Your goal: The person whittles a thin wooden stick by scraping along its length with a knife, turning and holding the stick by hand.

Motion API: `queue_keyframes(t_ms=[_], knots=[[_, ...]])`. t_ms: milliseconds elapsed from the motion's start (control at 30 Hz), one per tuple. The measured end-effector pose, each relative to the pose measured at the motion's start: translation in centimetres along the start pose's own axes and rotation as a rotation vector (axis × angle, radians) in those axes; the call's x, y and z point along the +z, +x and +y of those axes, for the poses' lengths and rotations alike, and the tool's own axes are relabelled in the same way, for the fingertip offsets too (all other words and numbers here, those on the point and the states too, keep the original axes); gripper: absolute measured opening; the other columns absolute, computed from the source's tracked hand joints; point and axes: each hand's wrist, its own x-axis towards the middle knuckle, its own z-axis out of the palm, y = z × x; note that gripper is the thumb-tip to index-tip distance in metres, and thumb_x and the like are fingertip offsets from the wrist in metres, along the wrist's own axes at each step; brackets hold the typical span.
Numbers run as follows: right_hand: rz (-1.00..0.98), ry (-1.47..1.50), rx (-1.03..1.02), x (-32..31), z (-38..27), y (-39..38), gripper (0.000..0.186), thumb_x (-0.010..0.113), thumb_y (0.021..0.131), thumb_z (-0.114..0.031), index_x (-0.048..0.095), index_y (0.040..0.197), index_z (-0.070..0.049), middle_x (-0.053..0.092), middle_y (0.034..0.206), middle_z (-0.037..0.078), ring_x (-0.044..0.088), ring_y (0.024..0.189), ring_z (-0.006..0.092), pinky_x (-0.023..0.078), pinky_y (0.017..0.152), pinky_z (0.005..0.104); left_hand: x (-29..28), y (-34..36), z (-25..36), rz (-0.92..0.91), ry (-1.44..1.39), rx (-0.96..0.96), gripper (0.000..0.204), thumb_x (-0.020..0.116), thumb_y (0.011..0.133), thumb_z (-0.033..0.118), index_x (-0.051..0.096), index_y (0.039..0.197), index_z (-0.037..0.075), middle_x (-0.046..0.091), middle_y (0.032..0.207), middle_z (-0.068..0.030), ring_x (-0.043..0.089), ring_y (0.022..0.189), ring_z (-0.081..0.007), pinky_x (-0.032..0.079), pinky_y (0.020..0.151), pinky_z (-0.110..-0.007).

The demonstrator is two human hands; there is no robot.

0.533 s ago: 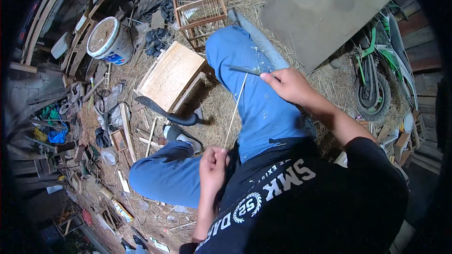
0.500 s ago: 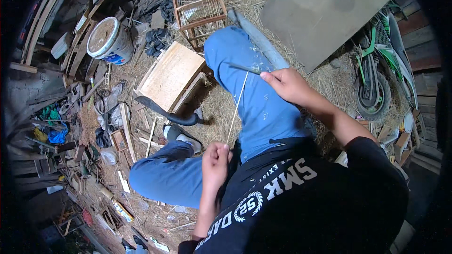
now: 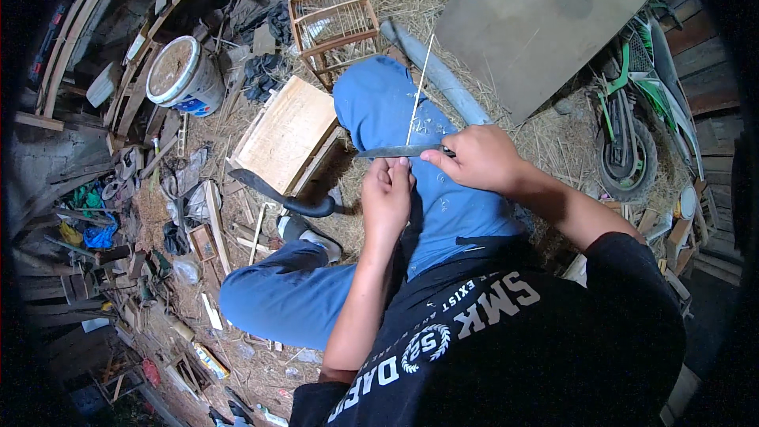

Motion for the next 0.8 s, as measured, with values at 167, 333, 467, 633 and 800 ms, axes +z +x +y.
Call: queue_keyframes(t_ms=[167,333,467,633,800], knots=[[0.002,-0.027,0.045,0.0,0.9,0.1,0.060,0.062,0.100,-0.056,0.073,0.073,-0.004,0.067,0.066,0.022,0.069,0.068,0.0448,0.055,0.064,0.0531,-2.8,-4.2,-0.7,-0.019,0.146,-0.092,0.019,0.059,0.110,0.016,0.056,0.096,0.004,0.055,0.077,0.0029,0.049,0.069,-0.0056,0.040,0.063,-0.023],[0.025,0.027,0.119,-0.1,1.4,0.1,0.062,0.059,0.101,-0.058,0.072,0.072,-0.004,0.067,0.067,0.022,0.069,0.068,0.0449,0.055,0.065,0.0535,-6.9,-10.9,-0.5,-0.009,0.144,-0.199,0.017,0.058,0.110,0.014,0.056,0.097,0.004,0.054,0.076,0.0029,0.048,0.069,-0.0061,0.038,0.063,-0.023],[0.014,0.103,0.189,0.3,1.9,-0.1,0.064,0.058,0.101,-0.060,0.071,0.072,-0.004,0.067,0.067,0.022,0.069,0.069,0.0455,0.054,0.065,0.0548,-7.5,-12.8,-0.3,-0.026,0.118,-0.285,0.016,0.058,0.110,0.012,0.056,0.097,0.004,0.053,0.076,0.0028,0.047,0.069,-0.0063,0.037,0.062,-0.023],[0.031,0.140,0.146,0.4,1.1,-0.4,0.063,0.059,0.101,-0.059,0.071,0.073,-0.004,0.067,0.067,0.023,0.068,0.068,0.0459,0.054,0.064,0.0550,-4.2,-7.5,-0.8,-0.055,0.125,-0.109,0.020,0.055,0.112,0.018,0.056,0.097,0.005,0.055,0.080,0.0012,0.049,0.073,-0.0063,0.039,0.065,-0.024],[-0.003,0.082,0.063,0.3,0.3,-0.3,0.063,0.059,0.101,-0.059,0.072,0.073,-0.004,0.067,0.068,0.024,0.069,0.068,0.0459,0.054,0.065,0.0550,0.1,-0.6,0.9,-0.026,0.182,0.017,0.021,0.055,0.112,0.019,0.060,0.099,0.003,0.057,0.081,0.0008,0.051,0.074,-0.0069,0.043,0.068,-0.025]])
